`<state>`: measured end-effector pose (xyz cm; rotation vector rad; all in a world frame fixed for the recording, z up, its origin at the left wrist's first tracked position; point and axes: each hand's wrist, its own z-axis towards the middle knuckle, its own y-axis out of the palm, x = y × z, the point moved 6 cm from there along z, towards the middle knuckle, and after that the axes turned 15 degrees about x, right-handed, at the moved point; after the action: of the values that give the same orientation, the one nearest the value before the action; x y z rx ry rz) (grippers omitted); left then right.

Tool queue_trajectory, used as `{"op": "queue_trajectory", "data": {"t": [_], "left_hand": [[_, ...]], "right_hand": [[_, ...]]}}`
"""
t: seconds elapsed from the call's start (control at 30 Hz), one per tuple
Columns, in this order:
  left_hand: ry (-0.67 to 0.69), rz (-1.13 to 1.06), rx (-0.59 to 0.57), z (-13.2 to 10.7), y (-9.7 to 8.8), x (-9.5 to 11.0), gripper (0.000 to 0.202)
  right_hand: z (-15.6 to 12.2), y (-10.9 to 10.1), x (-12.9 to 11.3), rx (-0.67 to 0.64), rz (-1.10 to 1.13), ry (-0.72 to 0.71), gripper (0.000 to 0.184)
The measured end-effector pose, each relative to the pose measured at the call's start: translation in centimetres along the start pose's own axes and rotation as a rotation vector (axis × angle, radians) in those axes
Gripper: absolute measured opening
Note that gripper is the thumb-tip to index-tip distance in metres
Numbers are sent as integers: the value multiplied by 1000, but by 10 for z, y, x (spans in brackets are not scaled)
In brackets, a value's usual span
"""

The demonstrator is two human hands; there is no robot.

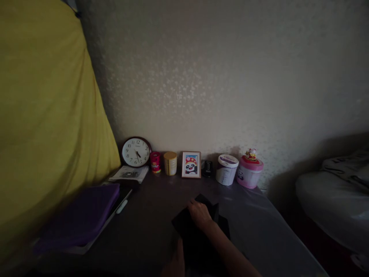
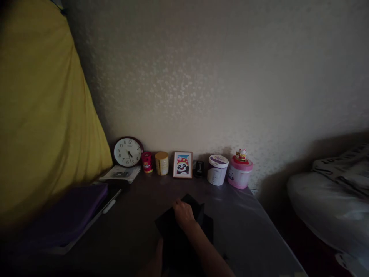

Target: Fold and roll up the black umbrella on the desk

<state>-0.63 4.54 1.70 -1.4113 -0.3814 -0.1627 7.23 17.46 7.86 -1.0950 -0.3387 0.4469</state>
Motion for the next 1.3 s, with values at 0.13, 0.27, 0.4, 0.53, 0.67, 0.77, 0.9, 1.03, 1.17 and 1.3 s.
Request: {"op": "queue_trajectory", "data": {"t": [0.13, 0.27, 0.4, 0.53, 0.67, 0.77, 0.9, 1.03, 1.17, 1.3], "left_hand": [[7, 66, 31, 7, -4, -2, 58], [17, 81, -89, 7, 7, 3, 70], [27, 69, -214, 5, 26, 2, 70], [28, 55, -216, 6, 33, -3, 68], [9, 21, -253, 3, 32, -2, 76], [12, 37, -259, 2, 28, 1, 82], [22, 56, -239, 1, 25, 2, 82], [37, 60, -226, 2, 27, 2, 76], [67, 84, -220, 5, 32, 1, 73], [68, 99, -189, 7, 33, 0, 70]], "right_hand": [[1, -1, 1, -25, -7, -1, 27], [4, -4, -2, -55, -9, -21, 26], [1, -12, -4, -70, 4, -19, 25], [-16, -31, -2, -66, 104, -40, 21], [-46, -49, 8, -161, 129, -128, 26], [-66, -52, 25, -275, 61, -64, 26], [-78, -49, 25, -146, 158, 28, 28], [-83, -33, -1, 95, 307, -19, 28], [-81, -12, -10, 121, 338, -47, 35], [-64, 0, 5, 105, 323, -31, 35]]}}
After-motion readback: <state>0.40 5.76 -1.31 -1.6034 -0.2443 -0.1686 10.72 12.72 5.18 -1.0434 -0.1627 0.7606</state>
